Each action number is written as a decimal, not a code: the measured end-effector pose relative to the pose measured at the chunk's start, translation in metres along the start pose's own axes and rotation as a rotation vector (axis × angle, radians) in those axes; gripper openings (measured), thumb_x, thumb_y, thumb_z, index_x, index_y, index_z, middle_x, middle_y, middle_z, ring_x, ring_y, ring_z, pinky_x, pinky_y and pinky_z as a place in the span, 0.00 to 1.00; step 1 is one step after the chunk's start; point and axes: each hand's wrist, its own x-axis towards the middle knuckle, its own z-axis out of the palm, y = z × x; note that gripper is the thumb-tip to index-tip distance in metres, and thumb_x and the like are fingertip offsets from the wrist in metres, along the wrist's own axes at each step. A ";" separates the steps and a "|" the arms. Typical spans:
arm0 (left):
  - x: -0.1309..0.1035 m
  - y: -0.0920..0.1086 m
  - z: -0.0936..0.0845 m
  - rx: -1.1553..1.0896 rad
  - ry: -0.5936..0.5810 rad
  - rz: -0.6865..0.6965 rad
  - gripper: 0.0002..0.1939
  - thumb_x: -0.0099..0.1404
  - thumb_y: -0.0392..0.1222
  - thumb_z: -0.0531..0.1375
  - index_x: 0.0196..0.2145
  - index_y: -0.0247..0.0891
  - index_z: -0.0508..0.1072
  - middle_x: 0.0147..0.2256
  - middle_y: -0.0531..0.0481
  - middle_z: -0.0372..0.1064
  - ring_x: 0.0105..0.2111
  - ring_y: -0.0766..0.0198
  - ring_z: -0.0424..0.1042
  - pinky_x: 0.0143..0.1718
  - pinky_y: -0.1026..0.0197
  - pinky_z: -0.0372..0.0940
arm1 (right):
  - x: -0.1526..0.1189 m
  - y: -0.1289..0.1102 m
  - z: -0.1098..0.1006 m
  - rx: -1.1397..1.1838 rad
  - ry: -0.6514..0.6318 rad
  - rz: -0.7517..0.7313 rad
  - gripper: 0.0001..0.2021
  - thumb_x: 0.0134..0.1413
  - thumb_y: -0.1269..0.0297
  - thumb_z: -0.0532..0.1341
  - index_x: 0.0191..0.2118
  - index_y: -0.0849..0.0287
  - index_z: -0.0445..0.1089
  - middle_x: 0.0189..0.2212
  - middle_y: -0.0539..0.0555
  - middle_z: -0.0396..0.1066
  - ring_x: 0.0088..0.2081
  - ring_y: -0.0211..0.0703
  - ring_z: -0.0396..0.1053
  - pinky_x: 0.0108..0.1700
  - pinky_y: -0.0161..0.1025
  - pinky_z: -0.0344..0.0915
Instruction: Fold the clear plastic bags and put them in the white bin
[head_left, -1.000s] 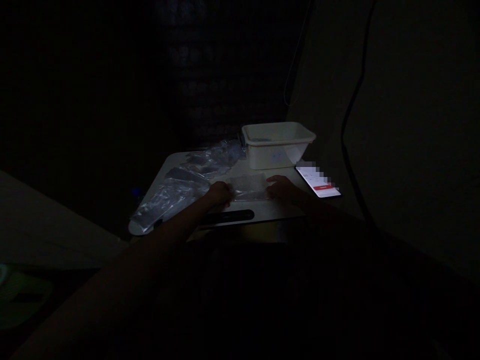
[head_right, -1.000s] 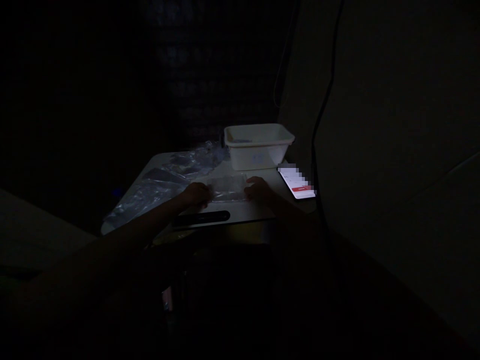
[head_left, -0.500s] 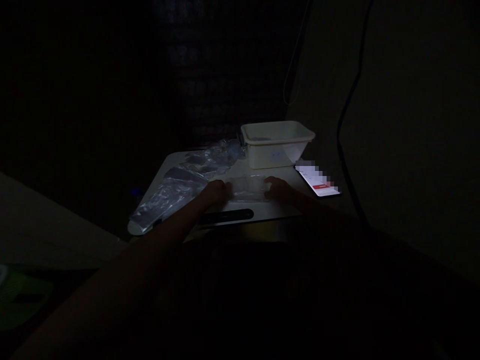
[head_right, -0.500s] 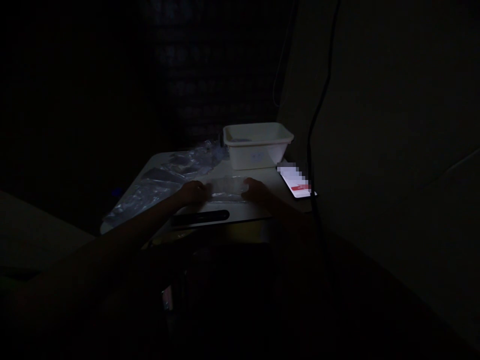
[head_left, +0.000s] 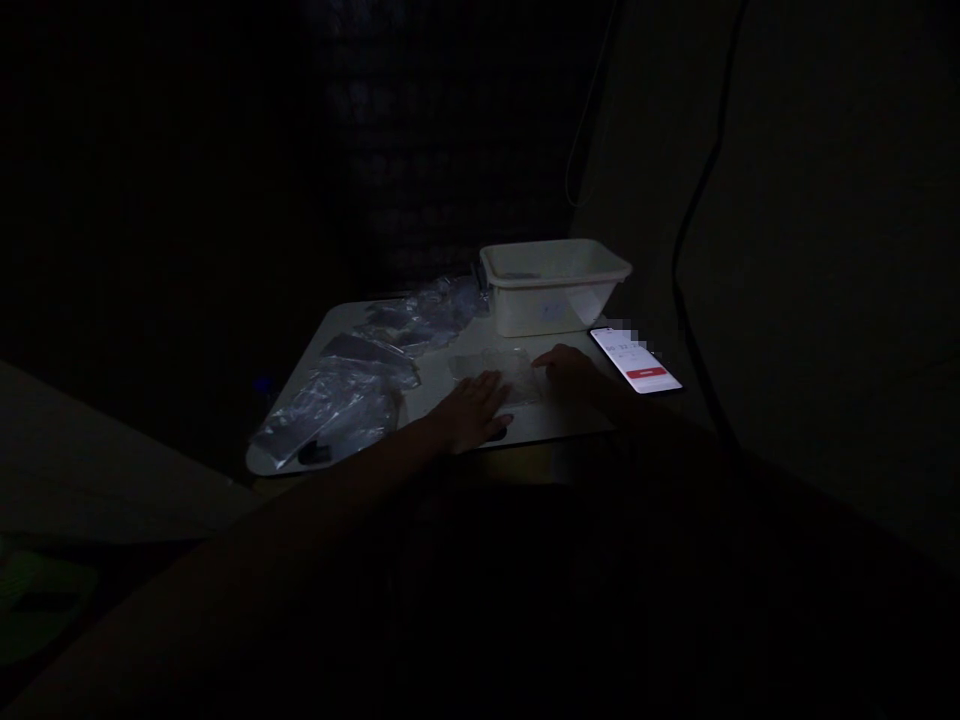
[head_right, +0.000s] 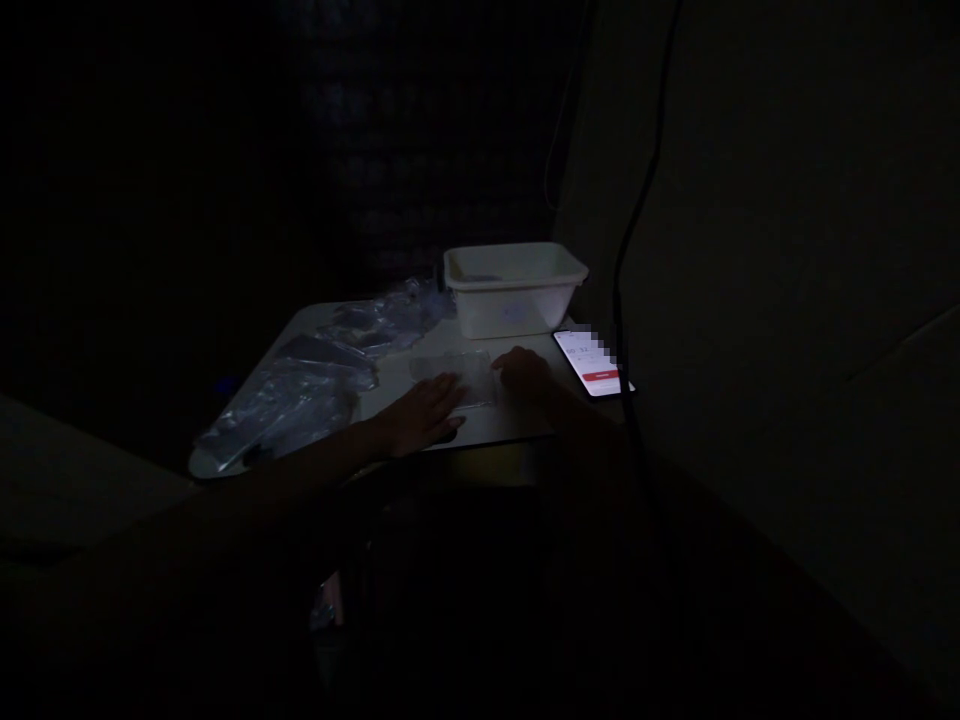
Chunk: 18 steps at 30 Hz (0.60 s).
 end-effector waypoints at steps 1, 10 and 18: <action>-0.001 0.001 0.001 0.000 -0.017 0.012 0.28 0.61 0.51 0.35 0.55 0.34 0.42 0.56 0.39 0.32 0.55 0.56 0.34 0.51 0.52 0.38 | 0.000 0.001 0.001 -0.023 -0.004 0.003 0.18 0.44 0.74 0.48 0.40 0.56 0.67 0.39 0.54 0.65 0.39 0.40 0.62 0.38 0.33 0.58; -0.001 0.001 -0.004 -0.064 -0.029 0.032 0.25 0.61 0.52 0.35 0.55 0.46 0.41 0.57 0.49 0.33 0.55 0.57 0.32 0.51 0.50 0.34 | 0.001 0.003 0.001 -0.076 0.002 0.012 0.18 0.44 0.73 0.48 0.43 0.56 0.64 0.38 0.58 0.63 0.38 0.46 0.61 0.36 0.38 0.57; 0.001 -0.026 -0.004 -0.110 0.054 -0.261 0.27 0.62 0.49 0.32 0.55 0.33 0.40 0.56 0.43 0.35 0.55 0.61 0.34 0.51 0.54 0.39 | 0.004 -0.010 -0.008 0.249 -0.159 0.213 0.13 0.45 0.62 0.50 0.22 0.63 0.68 0.16 0.52 0.63 0.21 0.35 0.61 0.23 0.31 0.54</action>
